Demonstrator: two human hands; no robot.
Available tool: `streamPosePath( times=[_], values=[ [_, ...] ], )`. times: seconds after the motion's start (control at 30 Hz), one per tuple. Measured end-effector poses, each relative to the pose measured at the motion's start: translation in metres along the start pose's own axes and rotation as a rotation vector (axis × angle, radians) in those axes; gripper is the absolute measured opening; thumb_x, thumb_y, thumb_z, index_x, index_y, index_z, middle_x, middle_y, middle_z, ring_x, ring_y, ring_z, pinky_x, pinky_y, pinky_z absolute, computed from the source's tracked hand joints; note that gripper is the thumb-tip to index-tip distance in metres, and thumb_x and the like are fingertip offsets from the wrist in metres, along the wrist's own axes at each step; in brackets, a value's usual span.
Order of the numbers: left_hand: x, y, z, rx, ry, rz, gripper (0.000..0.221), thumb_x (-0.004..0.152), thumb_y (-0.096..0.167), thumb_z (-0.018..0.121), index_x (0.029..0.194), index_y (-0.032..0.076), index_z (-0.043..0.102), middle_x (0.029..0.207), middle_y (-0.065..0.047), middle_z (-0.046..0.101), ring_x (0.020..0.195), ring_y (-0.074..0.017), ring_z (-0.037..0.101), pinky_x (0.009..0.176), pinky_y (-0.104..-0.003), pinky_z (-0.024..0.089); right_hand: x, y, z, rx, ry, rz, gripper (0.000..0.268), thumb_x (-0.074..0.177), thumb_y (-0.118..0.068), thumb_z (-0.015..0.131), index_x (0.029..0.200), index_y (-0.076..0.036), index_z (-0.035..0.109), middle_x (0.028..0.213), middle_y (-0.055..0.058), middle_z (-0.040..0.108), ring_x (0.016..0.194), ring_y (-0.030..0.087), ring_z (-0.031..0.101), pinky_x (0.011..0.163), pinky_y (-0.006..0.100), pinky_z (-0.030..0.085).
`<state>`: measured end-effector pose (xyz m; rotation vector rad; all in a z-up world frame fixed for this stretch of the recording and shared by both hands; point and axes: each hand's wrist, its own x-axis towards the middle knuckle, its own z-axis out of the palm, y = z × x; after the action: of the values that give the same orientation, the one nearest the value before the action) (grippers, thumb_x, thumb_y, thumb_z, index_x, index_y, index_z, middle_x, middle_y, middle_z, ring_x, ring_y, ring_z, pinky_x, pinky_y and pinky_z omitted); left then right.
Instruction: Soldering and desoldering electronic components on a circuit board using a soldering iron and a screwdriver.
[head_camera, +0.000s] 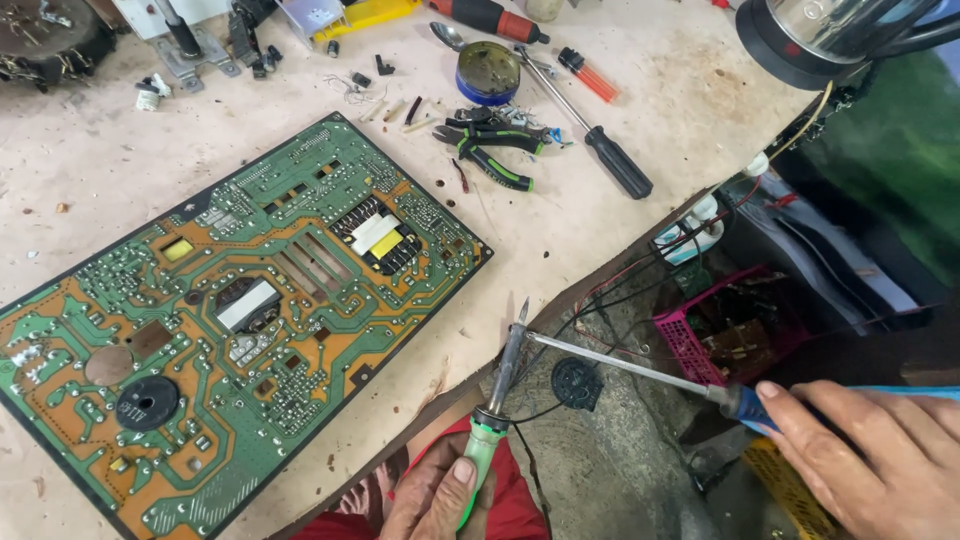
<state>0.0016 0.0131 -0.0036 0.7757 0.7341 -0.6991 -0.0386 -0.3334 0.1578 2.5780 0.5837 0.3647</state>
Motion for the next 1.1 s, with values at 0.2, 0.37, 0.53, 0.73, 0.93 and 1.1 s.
streamPosePath(
  times=[0.2,0.37,0.53,0.73,0.93,1.1],
  values=[
    [-0.001,-0.004,0.007,-0.161,0.097,-0.011,0.046,0.088,0.013,0.068,0.127,-0.012,0.071,0.102,-0.022,0.066,0.094,-0.0323,0.064,0.091,-0.038,0.052,0.025,0.005,-0.016,0.104,0.037,-0.001,0.036,0.089,-0.037,0.069,0.119,-0.017,0.074,0.097,0.004,0.071,0.074,0.025,0.072,0.068,0.044,0.053],
    [0.008,-0.014,-0.001,-0.172,0.059,0.02,0.05,0.086,0.01,0.068,0.129,-0.014,0.07,0.105,-0.025,0.07,0.099,-0.0345,0.068,0.093,-0.039,0.053,0.015,0.005,-0.003,0.117,-0.237,0.285,0.067,0.075,-0.067,0.064,0.133,-0.034,0.063,0.094,-0.008,0.074,0.07,0.023,0.075,0.064,0.036,0.059],
    [0.018,-0.024,-0.014,-0.059,-0.137,0.151,0.05,0.086,0.021,0.073,0.123,-0.013,0.072,0.077,-0.017,0.061,0.07,-0.028,0.061,0.065,-0.03,0.046,0.038,0.002,-0.02,0.111,0.052,-0.024,0.042,0.09,-0.041,0.069,0.113,-0.007,0.076,0.091,0.005,0.07,0.082,0.023,0.07,0.077,0.039,0.056],
    [0.017,-0.014,-0.016,0.227,-0.161,0.166,0.046,0.088,0.033,0.067,0.12,0.0,0.074,0.072,-0.014,0.066,0.057,-0.021,0.055,0.05,-0.03,0.042,0.018,0.004,-0.005,-0.002,-0.258,0.169,0.063,0.068,-0.074,0.073,0.11,-0.028,0.064,0.102,-0.008,0.064,0.072,0.022,0.071,0.068,0.038,0.059],
    [0.011,-0.003,-0.012,0.342,-0.131,0.123,0.045,0.089,0.033,0.066,0.123,0.005,0.076,0.075,-0.012,0.069,0.062,-0.021,0.061,0.054,-0.029,0.045,0.026,0.0,-0.019,-0.168,-0.22,-0.028,0.062,0.084,-0.06,0.064,0.13,-0.019,0.067,0.097,-0.01,0.064,0.074,0.013,0.07,0.074,0.035,0.052],
    [0.008,-0.003,-0.009,0.283,-0.082,0.086,0.038,0.091,0.028,0.067,0.118,0.004,0.077,0.076,-0.011,0.067,0.062,-0.0203,0.059,0.058,-0.028,0.045,0.031,0.0,-0.003,0.069,-0.636,0.368,0.049,0.085,-0.069,0.048,0.127,-0.046,0.06,0.11,-0.029,0.064,0.091,0.011,0.065,0.077,0.028,0.057]
  ],
)
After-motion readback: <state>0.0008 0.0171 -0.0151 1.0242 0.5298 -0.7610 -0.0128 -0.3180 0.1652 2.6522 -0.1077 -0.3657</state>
